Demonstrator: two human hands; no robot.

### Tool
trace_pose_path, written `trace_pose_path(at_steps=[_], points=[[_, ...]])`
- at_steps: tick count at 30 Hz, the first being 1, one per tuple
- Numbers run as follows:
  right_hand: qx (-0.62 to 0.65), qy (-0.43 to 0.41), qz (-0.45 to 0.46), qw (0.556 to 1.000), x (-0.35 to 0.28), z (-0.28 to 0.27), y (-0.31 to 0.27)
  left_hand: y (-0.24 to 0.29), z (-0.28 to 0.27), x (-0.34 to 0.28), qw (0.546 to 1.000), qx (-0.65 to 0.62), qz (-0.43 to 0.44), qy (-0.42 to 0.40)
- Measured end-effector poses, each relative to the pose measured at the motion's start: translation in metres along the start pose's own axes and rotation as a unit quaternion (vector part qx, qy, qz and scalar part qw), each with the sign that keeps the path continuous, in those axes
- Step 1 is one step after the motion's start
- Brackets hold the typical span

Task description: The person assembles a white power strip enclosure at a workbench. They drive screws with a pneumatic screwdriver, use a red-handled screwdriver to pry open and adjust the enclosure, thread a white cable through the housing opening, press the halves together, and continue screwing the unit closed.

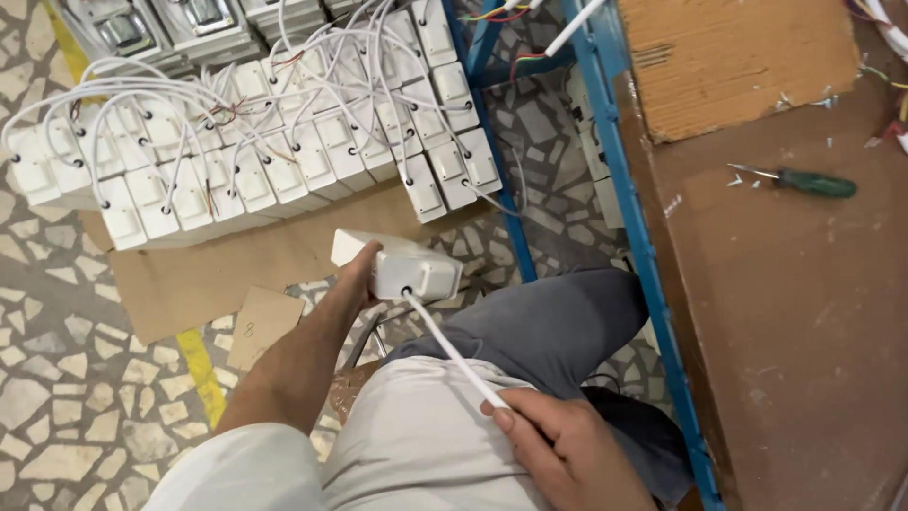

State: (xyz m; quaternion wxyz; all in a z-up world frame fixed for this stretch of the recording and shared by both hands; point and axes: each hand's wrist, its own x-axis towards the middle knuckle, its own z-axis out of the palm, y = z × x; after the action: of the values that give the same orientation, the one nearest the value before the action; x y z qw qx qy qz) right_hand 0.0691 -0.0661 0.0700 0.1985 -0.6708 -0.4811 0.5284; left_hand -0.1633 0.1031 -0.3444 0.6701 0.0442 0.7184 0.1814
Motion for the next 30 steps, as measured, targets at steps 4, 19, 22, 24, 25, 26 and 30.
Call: trace_pose_path(at_steps=[4,19,22,24,25,26,30], points=[[-0.005,-0.041,-0.016,0.999,0.015,0.003,-0.012,-0.014,-0.028,-0.005,0.999,-0.006,-0.002,0.046],[-0.020,-0.181,-0.049,0.982,0.075,0.056,-0.071,-0.057,-0.020,0.010,0.916,-0.392,-0.083,-0.028],[-0.097,-0.186,-0.058,0.976,0.087,0.069,-0.081,-0.079,-0.017,0.033,0.929,-0.354,-0.105,-0.025],[-0.107,-0.183,-0.047,0.976,0.092,0.071,-0.084,-0.095,-0.008,0.030,0.917,-0.383,-0.103,-0.047],[-0.109,-0.186,-0.045,0.975,0.093,0.072,-0.085,-0.096,-0.003,0.035,0.915,-0.386,-0.105,-0.046],[-0.101,-0.183,-0.048,0.977,0.095,0.072,-0.086,-0.097,0.003,0.039,0.920,-0.370,-0.116,-0.050],[-0.071,-0.182,-0.008,0.981,0.104,0.078,-0.086,-0.111,0.006,0.057,0.912,-0.388,-0.102,-0.087]])
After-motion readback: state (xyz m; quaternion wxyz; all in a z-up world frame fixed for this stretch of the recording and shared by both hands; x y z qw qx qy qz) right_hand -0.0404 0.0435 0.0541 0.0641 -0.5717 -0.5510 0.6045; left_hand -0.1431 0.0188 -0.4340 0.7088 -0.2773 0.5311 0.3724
